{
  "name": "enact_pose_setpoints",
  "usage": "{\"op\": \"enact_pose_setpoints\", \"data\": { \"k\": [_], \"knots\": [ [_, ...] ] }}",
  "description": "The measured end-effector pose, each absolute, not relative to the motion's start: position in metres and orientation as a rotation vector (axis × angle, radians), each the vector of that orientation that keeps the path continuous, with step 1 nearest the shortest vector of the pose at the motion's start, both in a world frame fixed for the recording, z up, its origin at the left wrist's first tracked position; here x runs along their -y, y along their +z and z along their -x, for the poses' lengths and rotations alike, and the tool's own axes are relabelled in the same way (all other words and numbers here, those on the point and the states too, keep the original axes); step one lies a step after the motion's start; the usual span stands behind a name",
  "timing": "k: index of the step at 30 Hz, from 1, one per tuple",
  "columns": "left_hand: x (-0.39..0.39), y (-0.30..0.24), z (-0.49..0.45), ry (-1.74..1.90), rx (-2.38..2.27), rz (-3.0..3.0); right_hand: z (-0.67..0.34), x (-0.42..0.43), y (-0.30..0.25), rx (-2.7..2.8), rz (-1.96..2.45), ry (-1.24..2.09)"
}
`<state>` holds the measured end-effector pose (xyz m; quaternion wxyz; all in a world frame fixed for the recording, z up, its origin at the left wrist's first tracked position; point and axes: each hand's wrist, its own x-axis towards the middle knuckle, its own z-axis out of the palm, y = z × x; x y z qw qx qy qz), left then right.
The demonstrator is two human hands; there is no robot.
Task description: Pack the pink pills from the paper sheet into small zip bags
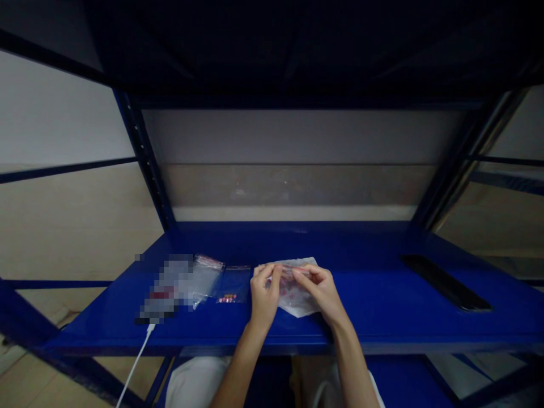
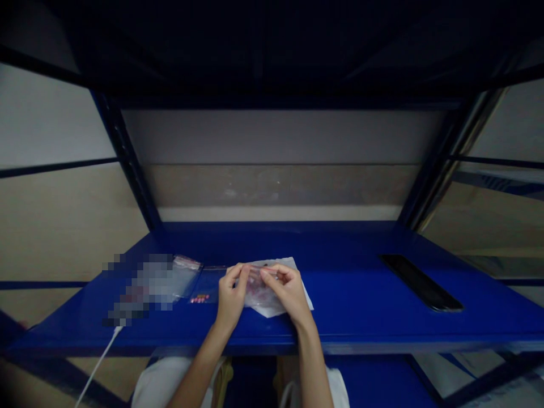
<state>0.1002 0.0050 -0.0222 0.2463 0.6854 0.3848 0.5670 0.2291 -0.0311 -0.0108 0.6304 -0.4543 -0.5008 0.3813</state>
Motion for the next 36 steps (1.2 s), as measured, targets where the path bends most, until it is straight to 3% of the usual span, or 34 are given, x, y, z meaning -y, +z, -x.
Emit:
{"op": "enact_pose_setpoints", "data": {
  "k": [13,26,36],
  "knots": [
    [-0.004,-0.024,-0.098,1.671,-1.146,-1.912,-0.225,0.034,-0.001,1.304,1.012,0.861],
    [-0.001,-0.022,-0.102,1.548,-0.984,-1.817,-0.238,0.034,-0.010,1.355,1.104,0.833],
    [0.011,-0.007,-0.090,1.630,-0.888,-2.035,-0.236,0.040,-0.003,1.494,1.304,0.557]
  ]
}}
